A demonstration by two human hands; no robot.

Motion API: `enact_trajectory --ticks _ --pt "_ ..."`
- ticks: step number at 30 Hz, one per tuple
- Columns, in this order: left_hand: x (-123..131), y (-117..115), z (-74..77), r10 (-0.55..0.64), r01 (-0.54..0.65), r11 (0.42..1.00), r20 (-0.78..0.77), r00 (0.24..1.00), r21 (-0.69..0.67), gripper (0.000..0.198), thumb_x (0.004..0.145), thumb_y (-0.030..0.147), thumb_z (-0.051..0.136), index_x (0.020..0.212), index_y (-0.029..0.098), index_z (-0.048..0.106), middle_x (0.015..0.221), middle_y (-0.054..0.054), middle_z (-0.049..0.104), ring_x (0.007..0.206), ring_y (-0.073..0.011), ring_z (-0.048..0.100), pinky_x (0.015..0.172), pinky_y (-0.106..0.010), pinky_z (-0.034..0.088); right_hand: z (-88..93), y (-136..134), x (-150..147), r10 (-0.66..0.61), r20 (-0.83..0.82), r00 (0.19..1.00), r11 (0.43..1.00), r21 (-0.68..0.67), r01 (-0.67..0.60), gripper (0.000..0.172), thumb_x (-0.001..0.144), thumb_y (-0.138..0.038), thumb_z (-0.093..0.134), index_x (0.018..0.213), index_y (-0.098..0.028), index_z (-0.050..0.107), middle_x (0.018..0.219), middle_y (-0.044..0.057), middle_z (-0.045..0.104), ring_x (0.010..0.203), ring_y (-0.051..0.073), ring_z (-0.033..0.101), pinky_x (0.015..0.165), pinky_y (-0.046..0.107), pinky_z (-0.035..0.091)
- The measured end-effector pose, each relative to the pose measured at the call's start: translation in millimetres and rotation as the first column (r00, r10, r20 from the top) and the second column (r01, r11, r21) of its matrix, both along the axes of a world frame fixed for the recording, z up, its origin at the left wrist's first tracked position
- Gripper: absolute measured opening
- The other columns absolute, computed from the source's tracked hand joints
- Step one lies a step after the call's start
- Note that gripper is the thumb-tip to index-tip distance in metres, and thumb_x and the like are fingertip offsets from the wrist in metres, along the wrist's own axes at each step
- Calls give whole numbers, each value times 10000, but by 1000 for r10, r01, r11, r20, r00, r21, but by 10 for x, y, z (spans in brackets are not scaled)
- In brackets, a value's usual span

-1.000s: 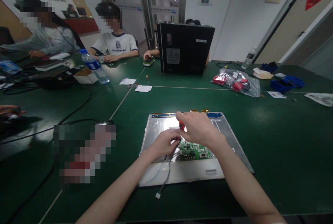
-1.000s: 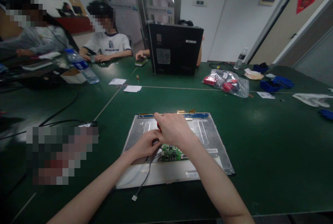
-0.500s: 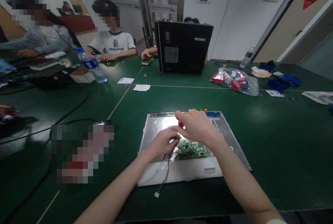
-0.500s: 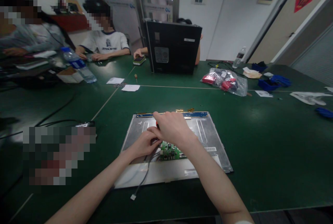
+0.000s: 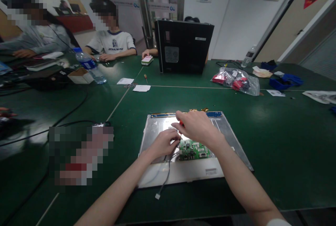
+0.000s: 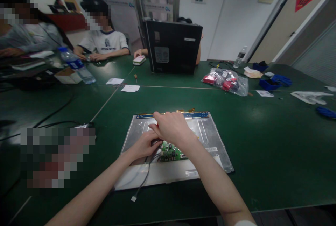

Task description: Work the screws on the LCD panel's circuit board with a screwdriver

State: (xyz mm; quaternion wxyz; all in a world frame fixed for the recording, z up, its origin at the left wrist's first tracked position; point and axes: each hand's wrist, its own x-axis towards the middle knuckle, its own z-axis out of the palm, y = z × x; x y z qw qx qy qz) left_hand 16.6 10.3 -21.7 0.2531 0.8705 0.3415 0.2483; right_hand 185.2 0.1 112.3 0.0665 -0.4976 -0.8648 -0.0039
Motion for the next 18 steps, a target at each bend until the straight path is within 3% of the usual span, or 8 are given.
enact_trajectory --ticks 4,10,18 --pt "4 -1 0 19 -20 1000 46 999 18 129 776 85 554 836 164 636 817 -33 655 761 -179 590 687 -275 458 9 -24 12 70 -42 997 997 18 -69 186 824 -313 488 930 -166 527 687 33 643 558 153 522 470 283 182" --pt "-1 3 -14 6 -6 1000 -6 1000 -21 127 790 97 565 854 163 652 820 -36 662 751 -179 597 689 -281 464 -5 -8 5 1 -6 1000 1000 3 -1 303 924 -414 364 933 -177 552 681 52 655 581 168 550 490 282 178" --pt "4 2 -10 4 -4 1000 55 998 0 122 779 92 548 827 166 632 827 -37 654 773 -182 588 691 -280 464 -9 -15 12 64 -33 997 998 13 -63 173 834 -305 468 941 -174 504 727 36 651 567 144 515 474 279 174"
